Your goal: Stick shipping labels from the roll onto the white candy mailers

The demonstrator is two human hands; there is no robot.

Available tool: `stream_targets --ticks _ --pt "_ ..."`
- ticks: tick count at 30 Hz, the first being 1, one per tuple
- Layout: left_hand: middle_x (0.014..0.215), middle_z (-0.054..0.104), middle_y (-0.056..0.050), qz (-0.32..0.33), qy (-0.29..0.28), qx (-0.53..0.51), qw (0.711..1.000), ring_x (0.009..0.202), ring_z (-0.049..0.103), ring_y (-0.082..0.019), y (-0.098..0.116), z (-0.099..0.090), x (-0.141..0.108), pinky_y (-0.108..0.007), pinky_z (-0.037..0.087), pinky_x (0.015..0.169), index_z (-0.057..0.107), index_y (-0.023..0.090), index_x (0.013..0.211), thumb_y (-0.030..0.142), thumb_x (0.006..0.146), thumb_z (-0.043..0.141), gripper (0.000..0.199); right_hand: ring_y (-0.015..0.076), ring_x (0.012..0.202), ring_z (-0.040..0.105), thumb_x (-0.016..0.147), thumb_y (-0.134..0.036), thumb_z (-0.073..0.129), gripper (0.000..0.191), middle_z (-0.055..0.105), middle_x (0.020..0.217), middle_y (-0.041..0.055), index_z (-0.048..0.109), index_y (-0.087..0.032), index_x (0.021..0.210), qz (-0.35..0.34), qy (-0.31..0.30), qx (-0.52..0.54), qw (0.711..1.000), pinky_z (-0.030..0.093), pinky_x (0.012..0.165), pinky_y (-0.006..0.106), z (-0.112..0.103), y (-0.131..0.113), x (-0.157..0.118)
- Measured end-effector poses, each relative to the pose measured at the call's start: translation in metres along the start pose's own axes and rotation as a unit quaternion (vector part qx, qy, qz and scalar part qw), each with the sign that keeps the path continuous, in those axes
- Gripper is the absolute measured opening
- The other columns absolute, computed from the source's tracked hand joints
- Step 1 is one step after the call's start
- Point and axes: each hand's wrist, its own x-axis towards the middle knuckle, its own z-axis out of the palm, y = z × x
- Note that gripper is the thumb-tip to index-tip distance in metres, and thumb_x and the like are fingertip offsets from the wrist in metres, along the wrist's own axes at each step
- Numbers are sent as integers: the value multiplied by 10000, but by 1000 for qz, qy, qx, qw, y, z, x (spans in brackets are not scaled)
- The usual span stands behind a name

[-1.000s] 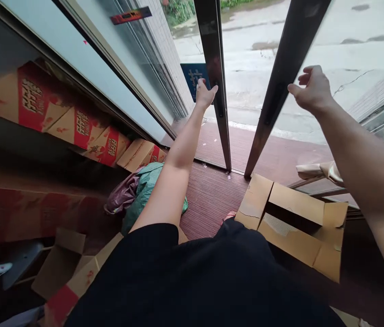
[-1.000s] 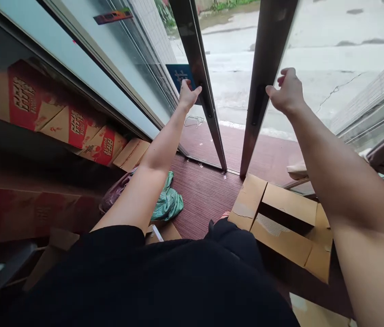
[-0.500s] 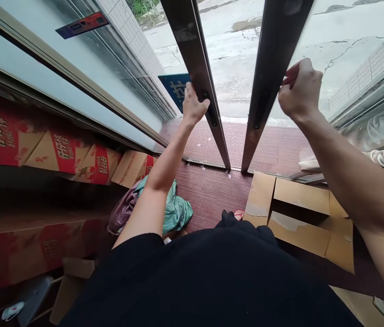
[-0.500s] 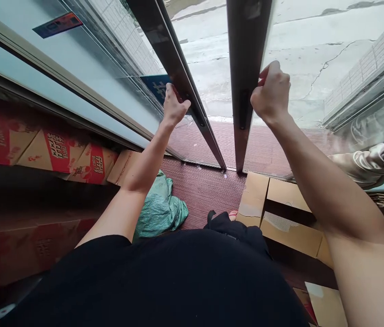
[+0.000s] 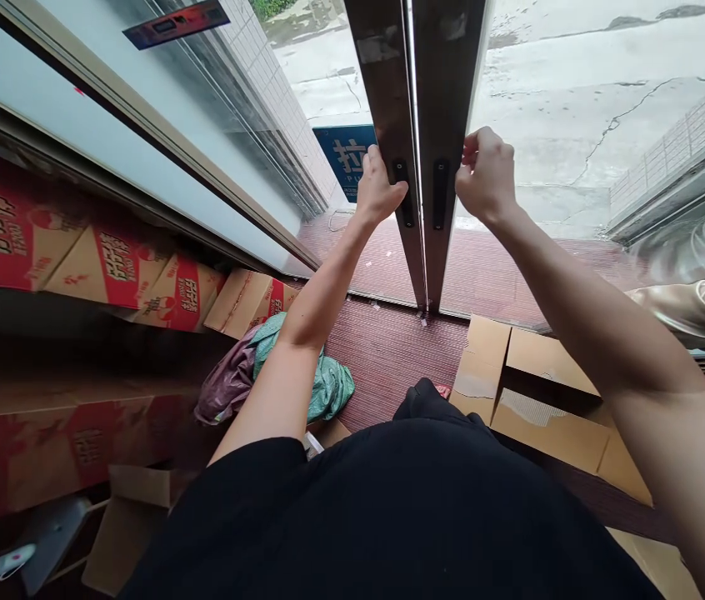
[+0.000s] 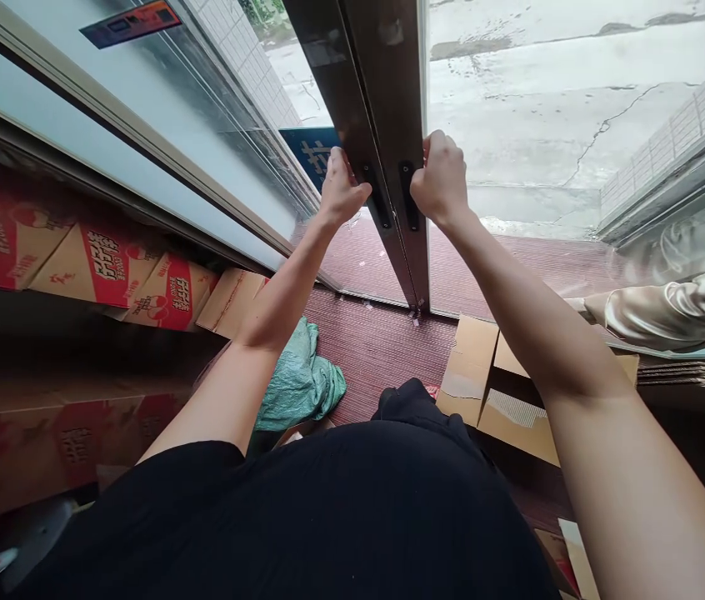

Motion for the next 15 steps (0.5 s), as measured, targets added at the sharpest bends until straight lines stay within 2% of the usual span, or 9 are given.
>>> stream_targets --ticks 3,7,12,15 --pt "1238 482 -95 -54 -32 42 997 1310 482 -336 21 -6 -7 -483 409 1055 428 255 1165 119 778 683 483 278 1051 556 851 -222 490 63 598 981 105 506 -212 911 -13 0 27 1000 466 943 472 13 -8 2" --pt "1284 505 -108 -92 -40 59 993 1299 498 -354 41 -11 -13 -465 409 1056 425 279 1194 154 749 703 539 286 1031 530 837 -240 497 66 554 953 102 457 -230 888 -19 7 24 1000 454 926 487 18 -15 2" --pt "1329 506 -92 -95 -36 26 994 1344 460 -356 46 -9 -14 -461 393 1092 407 327 1245 190 741 726 612 297 1054 527 858 -265 485 96 512 987 106 437 -215 924 -12 20 20 1000 442 937 501 23 -16 0" --pt "1372 476 -99 -97 -30 6 995 1393 407 -356 47 -7 -14 -460 373 1127 401 313 1276 192 741 745 648 305 1074 532 866 -271 485 119 515 1031 117 447 -208 959 -4 19 18 1000 444 947 500 25 -16 -1"
